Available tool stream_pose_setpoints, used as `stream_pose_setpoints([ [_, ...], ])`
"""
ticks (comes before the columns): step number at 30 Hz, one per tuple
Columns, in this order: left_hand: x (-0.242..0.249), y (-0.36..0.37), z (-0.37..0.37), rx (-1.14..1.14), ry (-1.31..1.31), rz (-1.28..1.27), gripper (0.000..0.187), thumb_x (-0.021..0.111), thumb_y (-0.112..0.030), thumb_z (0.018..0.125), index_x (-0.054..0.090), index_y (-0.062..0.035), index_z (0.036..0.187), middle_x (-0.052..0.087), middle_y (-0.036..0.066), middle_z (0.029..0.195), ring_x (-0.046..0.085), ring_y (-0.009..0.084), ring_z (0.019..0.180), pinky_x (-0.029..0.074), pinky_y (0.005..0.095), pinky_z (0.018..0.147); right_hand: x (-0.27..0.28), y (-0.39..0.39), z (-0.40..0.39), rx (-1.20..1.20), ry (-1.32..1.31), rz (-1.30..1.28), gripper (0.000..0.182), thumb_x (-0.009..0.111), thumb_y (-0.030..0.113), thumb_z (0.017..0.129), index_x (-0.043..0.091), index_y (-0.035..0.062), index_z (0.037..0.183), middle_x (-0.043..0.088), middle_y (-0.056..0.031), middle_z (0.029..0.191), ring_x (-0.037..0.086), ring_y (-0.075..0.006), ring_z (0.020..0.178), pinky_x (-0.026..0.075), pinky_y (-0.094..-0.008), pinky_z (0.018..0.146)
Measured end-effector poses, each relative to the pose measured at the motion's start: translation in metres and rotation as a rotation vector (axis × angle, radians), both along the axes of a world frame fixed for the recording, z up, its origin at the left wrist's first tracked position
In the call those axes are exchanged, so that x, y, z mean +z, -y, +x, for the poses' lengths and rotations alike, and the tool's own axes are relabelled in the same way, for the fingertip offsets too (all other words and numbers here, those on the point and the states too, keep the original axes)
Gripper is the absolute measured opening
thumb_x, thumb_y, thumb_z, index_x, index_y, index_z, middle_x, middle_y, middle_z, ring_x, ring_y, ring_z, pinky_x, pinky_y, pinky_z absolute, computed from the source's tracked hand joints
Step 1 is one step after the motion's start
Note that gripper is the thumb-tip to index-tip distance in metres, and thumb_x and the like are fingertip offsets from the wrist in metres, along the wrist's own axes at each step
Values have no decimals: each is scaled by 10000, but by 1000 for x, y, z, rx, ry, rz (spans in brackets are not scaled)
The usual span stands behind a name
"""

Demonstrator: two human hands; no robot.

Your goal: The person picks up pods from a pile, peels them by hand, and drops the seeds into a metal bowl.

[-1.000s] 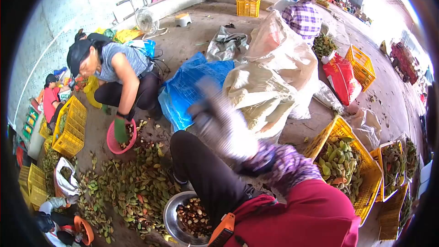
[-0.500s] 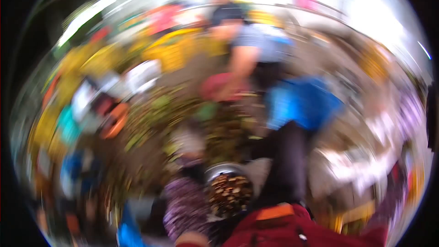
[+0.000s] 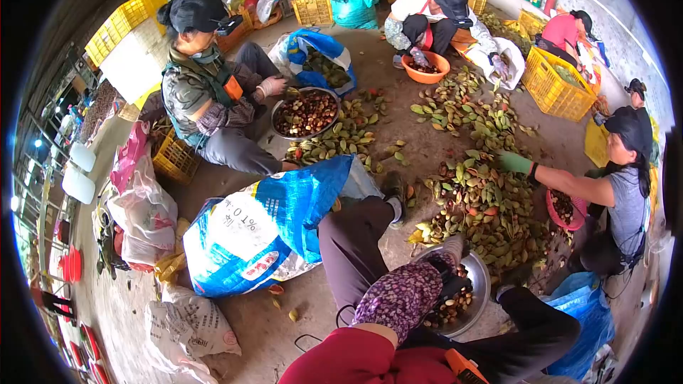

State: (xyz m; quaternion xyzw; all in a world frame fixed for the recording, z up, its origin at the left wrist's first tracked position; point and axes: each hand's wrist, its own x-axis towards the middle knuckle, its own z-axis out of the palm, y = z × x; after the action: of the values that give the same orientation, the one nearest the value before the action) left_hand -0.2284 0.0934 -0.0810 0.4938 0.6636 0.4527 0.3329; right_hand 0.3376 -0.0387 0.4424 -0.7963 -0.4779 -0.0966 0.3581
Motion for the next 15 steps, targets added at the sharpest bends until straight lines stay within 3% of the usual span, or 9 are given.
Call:
stream_pose_setpoints([
  [1, 63, 33, -22, -34, -293, -28, 161, 585, -141, 757, 591, -8, 848, 545, 154, 574, 596, 296, 580, 451, 382, 514, 4, 3, -5, 5, 11, 7, 354, 510, 276, 902, 400, 49, 1150, 588, -73, 804, 531, -140, 579, 449, -289, 483],
  [3, 120, 61, -36, -93, -231, -252, 282, 687, -227, 739, 589, -1, 875, 618, 220, 822, 626, 331, 788, 491, 411, 673, 15, 9, -10, 18, 41, 16, 369, 508, 276, 903, 387, 52, 1171, 589, -75, 802, 529, -139, 577, 448, -288, 482],
  [4, 134, 71, -40, -76, -297, -314, 238, 650, -199, 766, 582, -4, 885, 626, 217, 859, 632, 318, 845, 497, 411, 694, 22, 14, -10, 19, 55, 21, 378, 508, 276, 904, 380, 53, 1181, 590, -76, 801, 528, -138, 576, 448, -287, 482],
  [6, 92, 69, -33, -82, -496, -466, 238, 590, -158, 801, 579, -9, 986, 635, 211, 885, 632, 322, 852, 508, 398, 700, 32, 21, -19, 33, 90, 38, 394, 506, 275, 905, 368, 56, 1202, 591, -78, 799, 526, -137, 573, 446, -286, 481],
  [8, 107, 83, -27, -100, -463, -423, 244, 555, -151, 824, 574, -7, 1020, 635, 213, 892, 632, 327, 851, 514, 392, 704, 46, 25, -35, 56, 131, 47, 412, 504, 275, 906, 355, 58, 1223, 593, -80, 797, 524, -136, 570, 445, -284, 480],
  [10, 89, 91, -7, 7, -481, -621, 244, 417, -141, 888, 602, -48, 1017, 641, 168, 931, 627, 270, 888, 512, 351, 750, 57, 35, -42, 76, 168, 65, 429, 503, 275, 908, 342, 61, 1243, 594, -82, 794, 522, -135, 568, 444, -283, 480],
  [15, 65, 129, 6, -89, -783, -479, 194, 460, -175, 879, 623, -72, 866, 650, 92, 794, 620, 216, 673, 492, 334, 586, 112, 57, -92, 107, 310, 98, 476, 498, 274, 911, 310, 67, 1296, 598, -88, 789, 517, -132, 561, 441, -279, 478],
])
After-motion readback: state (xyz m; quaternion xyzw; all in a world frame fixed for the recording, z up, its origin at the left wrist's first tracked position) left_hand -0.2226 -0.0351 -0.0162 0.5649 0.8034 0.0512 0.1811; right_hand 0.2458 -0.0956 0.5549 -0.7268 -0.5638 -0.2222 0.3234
